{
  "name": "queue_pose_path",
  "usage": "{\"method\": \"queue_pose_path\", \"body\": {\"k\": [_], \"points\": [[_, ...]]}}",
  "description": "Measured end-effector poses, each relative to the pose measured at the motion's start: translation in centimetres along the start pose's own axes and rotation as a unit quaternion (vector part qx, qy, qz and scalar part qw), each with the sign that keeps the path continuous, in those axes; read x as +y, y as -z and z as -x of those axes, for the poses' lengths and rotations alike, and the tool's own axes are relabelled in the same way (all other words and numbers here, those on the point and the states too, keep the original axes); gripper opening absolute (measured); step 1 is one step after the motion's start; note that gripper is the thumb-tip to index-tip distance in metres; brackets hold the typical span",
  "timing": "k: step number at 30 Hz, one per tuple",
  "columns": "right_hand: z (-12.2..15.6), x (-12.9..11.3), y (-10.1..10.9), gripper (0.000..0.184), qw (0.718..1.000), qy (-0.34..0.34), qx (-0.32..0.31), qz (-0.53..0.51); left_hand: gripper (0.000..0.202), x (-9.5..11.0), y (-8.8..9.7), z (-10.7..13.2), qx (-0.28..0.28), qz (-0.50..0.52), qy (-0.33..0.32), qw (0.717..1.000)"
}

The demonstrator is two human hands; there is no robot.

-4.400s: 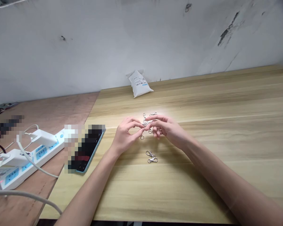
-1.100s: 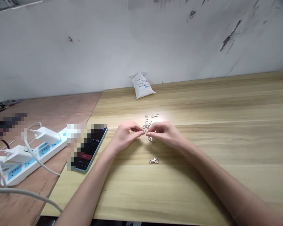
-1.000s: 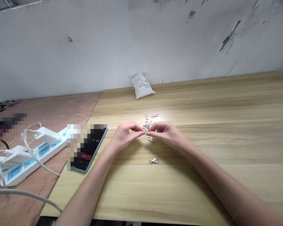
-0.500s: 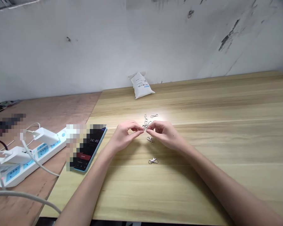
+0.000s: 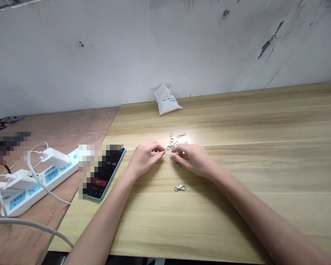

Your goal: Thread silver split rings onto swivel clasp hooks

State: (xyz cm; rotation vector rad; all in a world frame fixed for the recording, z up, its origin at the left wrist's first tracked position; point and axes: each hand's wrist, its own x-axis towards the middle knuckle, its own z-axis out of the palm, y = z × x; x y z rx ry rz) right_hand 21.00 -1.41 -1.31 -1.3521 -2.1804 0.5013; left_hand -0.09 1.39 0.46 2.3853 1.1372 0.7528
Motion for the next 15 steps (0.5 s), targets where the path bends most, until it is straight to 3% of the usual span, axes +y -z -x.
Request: {"method": "queue_pose_path", "body": {"k": [5,15], "points": [[0.2,-0.3,1.1,0.013,0.993,-0.003,-0.08,0.089,0.008,-0.1,-0.1,0.1,-0.013,-0.015,0.02,1.0],[0.4,-3.0,1.4,0.017,0.949,-0.015,-0.148,0.278,0.009,0.1,-0.3,0.1,-0.038,0.001,0.018,0.999]]}}
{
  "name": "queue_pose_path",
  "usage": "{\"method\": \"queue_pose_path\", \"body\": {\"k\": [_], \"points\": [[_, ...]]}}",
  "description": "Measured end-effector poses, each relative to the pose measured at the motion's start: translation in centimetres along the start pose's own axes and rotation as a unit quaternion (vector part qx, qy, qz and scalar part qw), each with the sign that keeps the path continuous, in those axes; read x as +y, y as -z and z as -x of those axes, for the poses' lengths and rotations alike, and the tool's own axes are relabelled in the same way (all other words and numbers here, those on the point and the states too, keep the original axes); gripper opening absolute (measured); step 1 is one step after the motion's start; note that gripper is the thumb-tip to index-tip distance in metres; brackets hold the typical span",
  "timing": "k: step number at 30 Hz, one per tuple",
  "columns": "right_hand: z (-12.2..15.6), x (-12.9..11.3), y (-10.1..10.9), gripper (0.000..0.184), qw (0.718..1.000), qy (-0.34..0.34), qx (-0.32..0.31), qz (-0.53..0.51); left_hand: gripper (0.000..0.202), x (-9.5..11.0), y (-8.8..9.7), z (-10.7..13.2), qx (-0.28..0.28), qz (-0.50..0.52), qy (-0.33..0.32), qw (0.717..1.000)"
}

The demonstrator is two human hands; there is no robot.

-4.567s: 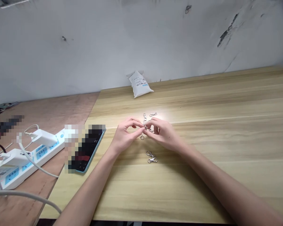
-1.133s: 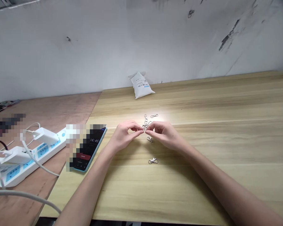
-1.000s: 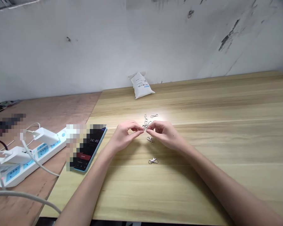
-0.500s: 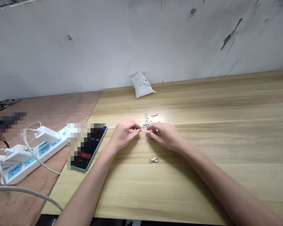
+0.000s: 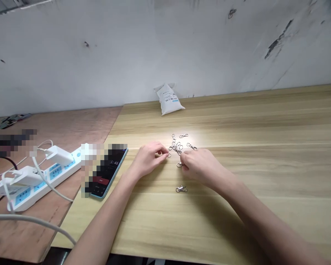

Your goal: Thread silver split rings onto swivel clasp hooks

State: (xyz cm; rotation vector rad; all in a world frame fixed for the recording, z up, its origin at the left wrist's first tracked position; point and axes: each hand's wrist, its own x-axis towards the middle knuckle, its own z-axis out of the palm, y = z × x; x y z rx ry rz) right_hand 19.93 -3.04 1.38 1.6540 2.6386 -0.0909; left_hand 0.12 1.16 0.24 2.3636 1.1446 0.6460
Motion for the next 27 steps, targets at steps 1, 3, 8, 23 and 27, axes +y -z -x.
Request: {"method": "queue_pose_path", "body": {"k": [1,3,8,23,27], "points": [[0.1,-0.1,0.0,0.017,1.0,-0.004,-0.002,0.004,0.009,0.0,0.0,0.0,-0.001,0.003,-0.002,1.0],[0.1,-0.3,-0.1,0.015,1.0,-0.013,0.003,0.006,0.01,-0.1,0.0,0.0,-0.003,0.008,-0.007,1.0],[0.1,-0.4,-0.6,0.012,0.999,-0.034,0.021,-0.009,0.011,-0.1,-0.1,0.1,-0.004,0.017,-0.013,1.0],[-0.9,-0.9,-1.6,0.023,0.996,0.056,0.059,0.042,0.009,-0.2,-0.3,0.1,-0.011,0.02,-0.01,1.0],[-1.2,-0.4,-2.1,0.021,0.993,0.01,0.104,-0.046,0.009,-0.1,-0.3,0.1,-0.012,0.021,-0.011,1.0]]}}
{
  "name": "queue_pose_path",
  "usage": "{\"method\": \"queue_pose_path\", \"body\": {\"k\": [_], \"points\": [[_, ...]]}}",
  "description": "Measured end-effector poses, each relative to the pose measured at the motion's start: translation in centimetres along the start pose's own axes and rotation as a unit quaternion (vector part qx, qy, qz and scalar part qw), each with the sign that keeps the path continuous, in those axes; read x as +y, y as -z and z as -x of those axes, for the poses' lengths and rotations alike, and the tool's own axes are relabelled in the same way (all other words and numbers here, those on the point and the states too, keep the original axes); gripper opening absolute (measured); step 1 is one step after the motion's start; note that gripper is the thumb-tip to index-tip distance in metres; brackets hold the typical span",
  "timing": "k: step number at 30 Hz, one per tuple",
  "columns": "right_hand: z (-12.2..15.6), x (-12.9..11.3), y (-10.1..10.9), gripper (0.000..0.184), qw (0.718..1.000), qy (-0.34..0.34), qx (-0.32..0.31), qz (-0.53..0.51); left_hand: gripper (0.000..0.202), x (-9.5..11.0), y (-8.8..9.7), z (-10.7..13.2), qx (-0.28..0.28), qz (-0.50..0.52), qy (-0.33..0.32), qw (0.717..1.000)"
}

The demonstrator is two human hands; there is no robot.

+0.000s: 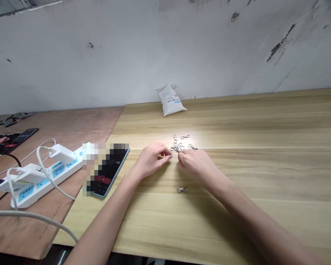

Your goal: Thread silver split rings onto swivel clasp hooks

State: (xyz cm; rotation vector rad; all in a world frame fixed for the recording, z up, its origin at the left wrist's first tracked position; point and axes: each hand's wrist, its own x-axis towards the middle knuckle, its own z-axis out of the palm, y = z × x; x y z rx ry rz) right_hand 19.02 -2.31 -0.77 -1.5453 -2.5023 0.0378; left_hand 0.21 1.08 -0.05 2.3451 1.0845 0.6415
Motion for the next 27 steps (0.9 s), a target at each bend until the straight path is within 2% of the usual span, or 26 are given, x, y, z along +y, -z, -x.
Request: {"method": "queue_pose_path", "body": {"k": [2,4,6,8,9,10,11,13,15,17,21,24,27], "points": [[-0.1,0.5,-0.1,0.016,0.993,-0.028,0.043,-0.106,0.009,0.1,0.0,0.0,-0.002,-0.003,0.0,1.0],[-0.1,1.0,0.1,0.011,0.962,-0.049,0.084,-0.255,0.008,0.1,0.1,0.0,-0.002,-0.009,0.0,1.0],[-0.3,1.3,0.5,0.009,0.9,-0.076,0.091,-0.419,0.007,0.2,0.1,0.0,-0.001,-0.014,0.0,1.0],[-0.3,1.4,0.9,0.014,0.832,-0.107,0.074,-0.54,0.007,0.3,0.2,0.0,0.001,-0.016,0.0,1.0],[-0.3,1.4,1.1,0.018,0.808,-0.119,0.065,-0.574,0.007,0.3,0.2,-0.1,0.002,-0.015,0.0,1.0],[-0.3,1.4,1.2,0.022,0.795,-0.126,0.057,-0.59,0.007,0.3,0.2,-0.1,0.004,-0.015,0.0,1.0],[-0.3,1.4,1.2,0.025,0.794,-0.127,0.054,-0.593,0.007,0.4,0.2,-0.1,0.009,-0.014,-0.002,1.0],[-0.3,1.4,1.0,0.028,0.813,-0.114,0.063,-0.568,0.007,0.4,0.3,-0.1,0.027,-0.016,-0.01,0.999],[-0.4,1.5,0.4,0.027,0.838,-0.093,0.093,-0.529,0.005,0.3,0.3,-0.1,0.051,-0.02,-0.025,0.998],[-0.4,1.6,-0.1,0.025,0.85,-0.084,0.132,-0.503,0.004,0.1,0.2,-0.1,0.068,-0.026,-0.042,0.996],[-0.4,1.7,-0.7,0.021,0.846,-0.096,0.177,-0.494,0.004,-0.1,0.1,0.0,0.071,-0.035,-0.059,0.995],[-0.4,1.9,-0.5,0.02,0.845,-0.1,0.176,-0.495,0.005,0.1,0.2,-0.1,0.074,-0.034,-0.052,0.995],[-0.3,2.0,-0.2,0.021,0.831,-0.089,0.171,-0.523,0.005,0.3,0.4,-0.1,0.077,-0.028,-0.042,0.996]]}}
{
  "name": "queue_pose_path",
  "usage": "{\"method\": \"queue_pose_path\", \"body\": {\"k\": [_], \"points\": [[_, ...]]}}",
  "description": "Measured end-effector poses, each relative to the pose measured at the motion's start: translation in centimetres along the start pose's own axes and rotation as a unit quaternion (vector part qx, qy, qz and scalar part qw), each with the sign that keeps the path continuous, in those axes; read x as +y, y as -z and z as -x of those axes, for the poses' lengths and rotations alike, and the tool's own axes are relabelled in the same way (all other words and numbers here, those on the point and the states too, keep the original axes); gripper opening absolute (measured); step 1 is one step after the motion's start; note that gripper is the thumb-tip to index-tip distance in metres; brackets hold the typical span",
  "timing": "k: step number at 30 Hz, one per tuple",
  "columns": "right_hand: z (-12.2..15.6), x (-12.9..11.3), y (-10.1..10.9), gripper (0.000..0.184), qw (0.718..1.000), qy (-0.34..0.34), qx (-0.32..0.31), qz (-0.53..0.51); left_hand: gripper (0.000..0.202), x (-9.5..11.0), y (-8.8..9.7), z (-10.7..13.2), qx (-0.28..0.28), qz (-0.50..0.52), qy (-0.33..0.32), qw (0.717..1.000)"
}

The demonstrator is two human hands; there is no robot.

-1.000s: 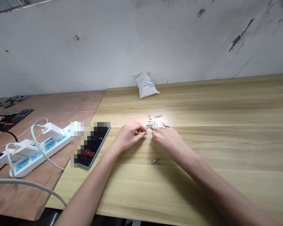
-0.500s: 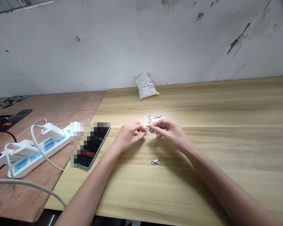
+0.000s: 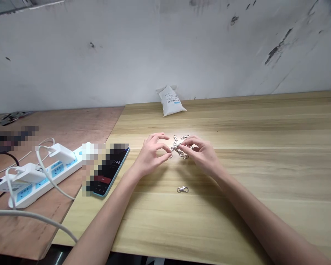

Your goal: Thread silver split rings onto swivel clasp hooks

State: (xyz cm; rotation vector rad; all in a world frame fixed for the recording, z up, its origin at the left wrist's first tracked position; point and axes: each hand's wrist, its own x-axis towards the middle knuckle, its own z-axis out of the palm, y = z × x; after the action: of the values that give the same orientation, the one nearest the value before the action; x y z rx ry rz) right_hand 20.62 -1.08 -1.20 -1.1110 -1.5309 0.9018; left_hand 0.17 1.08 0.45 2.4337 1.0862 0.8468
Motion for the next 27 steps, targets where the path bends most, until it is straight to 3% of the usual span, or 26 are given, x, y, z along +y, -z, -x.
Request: {"method": "queue_pose_path", "body": {"k": [7,12,18,27], "points": [[0.0,0.1,-0.2,0.02,0.999,0.016,-0.017,0.045,0.005,-0.1,-0.1,0.1,-0.006,0.007,-0.006,1.0],[0.2,0.5,-0.3,0.014,0.981,0.027,0.043,0.187,0.005,0.3,0.0,0.0,-0.003,0.032,0.003,0.999],[1.1,0.4,-1.3,0.015,0.96,0.107,-0.058,0.251,0.004,0.7,0.1,0.0,0.004,0.064,0.022,0.998],[1.3,0.5,-2.3,0.014,0.951,0.063,-0.027,0.3,0.002,1.0,-0.8,0.1,0.019,0.068,0.053,0.996]]}}
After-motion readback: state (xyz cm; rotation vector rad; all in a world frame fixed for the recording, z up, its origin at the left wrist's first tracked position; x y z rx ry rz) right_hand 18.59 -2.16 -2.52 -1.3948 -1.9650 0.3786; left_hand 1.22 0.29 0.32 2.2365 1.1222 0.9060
